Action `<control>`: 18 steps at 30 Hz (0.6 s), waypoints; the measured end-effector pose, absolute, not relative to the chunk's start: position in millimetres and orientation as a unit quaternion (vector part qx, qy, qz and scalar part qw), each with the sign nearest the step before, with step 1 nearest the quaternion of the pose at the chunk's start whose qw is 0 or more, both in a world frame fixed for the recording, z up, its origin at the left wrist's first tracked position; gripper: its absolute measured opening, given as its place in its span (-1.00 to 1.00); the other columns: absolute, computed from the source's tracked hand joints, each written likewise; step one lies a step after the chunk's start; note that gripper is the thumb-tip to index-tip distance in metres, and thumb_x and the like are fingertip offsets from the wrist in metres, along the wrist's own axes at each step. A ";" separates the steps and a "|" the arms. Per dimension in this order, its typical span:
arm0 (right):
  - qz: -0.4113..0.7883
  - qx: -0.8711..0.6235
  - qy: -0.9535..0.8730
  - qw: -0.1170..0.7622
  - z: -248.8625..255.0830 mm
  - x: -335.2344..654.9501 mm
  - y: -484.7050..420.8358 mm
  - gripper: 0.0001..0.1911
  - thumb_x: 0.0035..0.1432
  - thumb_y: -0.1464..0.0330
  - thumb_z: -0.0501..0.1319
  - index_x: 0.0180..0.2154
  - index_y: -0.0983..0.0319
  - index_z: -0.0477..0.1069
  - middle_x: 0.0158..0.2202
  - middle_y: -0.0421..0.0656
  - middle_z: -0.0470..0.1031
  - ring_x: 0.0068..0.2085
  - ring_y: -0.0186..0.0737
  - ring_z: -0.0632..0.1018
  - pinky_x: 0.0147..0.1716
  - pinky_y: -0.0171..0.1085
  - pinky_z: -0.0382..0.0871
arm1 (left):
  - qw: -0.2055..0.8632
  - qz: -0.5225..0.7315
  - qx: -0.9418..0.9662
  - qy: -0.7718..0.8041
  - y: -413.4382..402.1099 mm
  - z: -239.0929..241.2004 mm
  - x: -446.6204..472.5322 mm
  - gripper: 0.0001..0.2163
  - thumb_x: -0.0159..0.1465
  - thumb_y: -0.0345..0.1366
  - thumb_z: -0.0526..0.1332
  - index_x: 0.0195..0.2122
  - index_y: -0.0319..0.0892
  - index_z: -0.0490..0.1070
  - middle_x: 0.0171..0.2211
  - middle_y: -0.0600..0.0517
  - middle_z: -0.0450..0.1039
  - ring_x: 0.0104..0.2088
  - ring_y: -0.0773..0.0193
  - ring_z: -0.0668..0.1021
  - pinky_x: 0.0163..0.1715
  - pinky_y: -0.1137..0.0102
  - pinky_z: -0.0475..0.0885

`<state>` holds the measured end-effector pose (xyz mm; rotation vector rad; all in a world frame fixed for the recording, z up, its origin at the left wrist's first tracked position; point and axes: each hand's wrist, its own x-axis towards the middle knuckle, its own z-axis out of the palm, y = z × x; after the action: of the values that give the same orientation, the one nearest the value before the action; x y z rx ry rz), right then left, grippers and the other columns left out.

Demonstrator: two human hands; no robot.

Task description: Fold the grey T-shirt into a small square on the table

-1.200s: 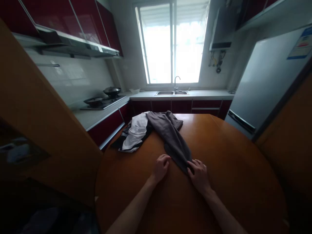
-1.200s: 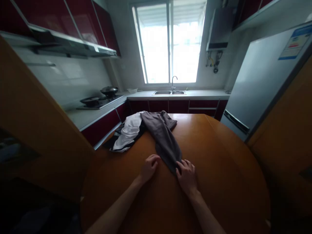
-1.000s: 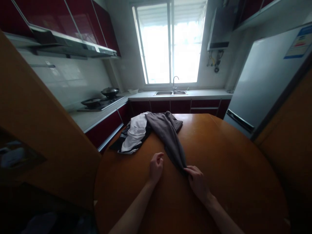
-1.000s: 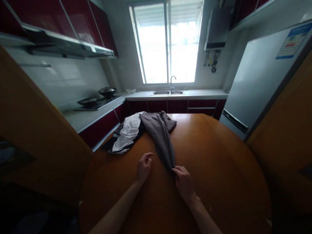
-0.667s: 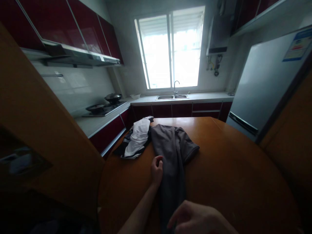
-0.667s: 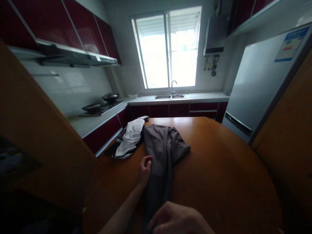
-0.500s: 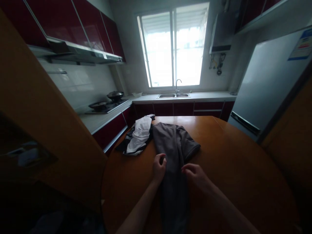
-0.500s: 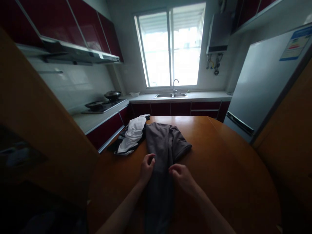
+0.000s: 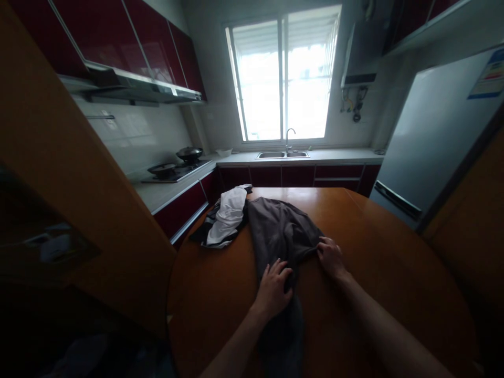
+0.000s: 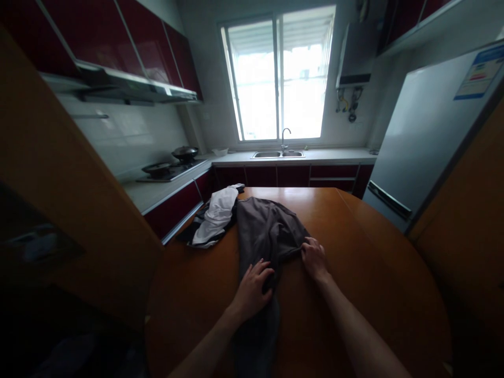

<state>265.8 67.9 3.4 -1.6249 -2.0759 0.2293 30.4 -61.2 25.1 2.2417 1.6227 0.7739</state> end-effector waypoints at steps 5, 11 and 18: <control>0.086 -0.524 -0.811 0.245 0.0 291.3 37.2 -0.77 0.29 0.46 0.08 -0.25 0.21 0.52 0.20 -0.06 0.46 0.34 -0.03 0.27 0.28 0.03 0.07 | 0.205 0.368 0.727 0.543 -66.9 31.0 -4.2 -0.49 -0.01 -0.66 0.02 -0.13 -0.04 0.49 0.03 0.00 0.53 0.10 0.10 0.54 0.15 0.17 0.42; 0.122 -0.548 -0.793 0.236 6.0 317.1 -30.9 -0.74 0.31 0.39 0.02 -0.25 0.16 0.49 0.02 -0.09 0.59 0.13 -0.05 0.51 0.27 0.12 0.01 | 0.233 0.405 0.664 0.584 -64.9 36.0 -48.5 -0.54 -0.01 -0.58 0.04 -0.17 -0.10 0.54 -0.19 0.01 0.58 -0.11 0.12 0.60 0.04 0.19 0.47; 0.164 -0.649 -0.703 0.239 19.0 330.2 -78.4 -0.68 0.34 0.26 -0.10 -0.23 0.15 0.40 -0.37 -0.11 0.57 -0.26 -0.08 0.59 -0.26 -0.21 0.31 | 0.224 0.365 0.710 0.559 -97.0 59.6 -61.3 -0.48 0.17 -0.37 0.27 0.19 -0.02 0.45 0.23 -0.07 0.37 0.25 0.03 0.42 0.31 0.10 0.27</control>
<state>330.2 -78.4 19.0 -1.7777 -1.9244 0.4503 -61.3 -97.0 59.6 1.9588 1.5435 1.0078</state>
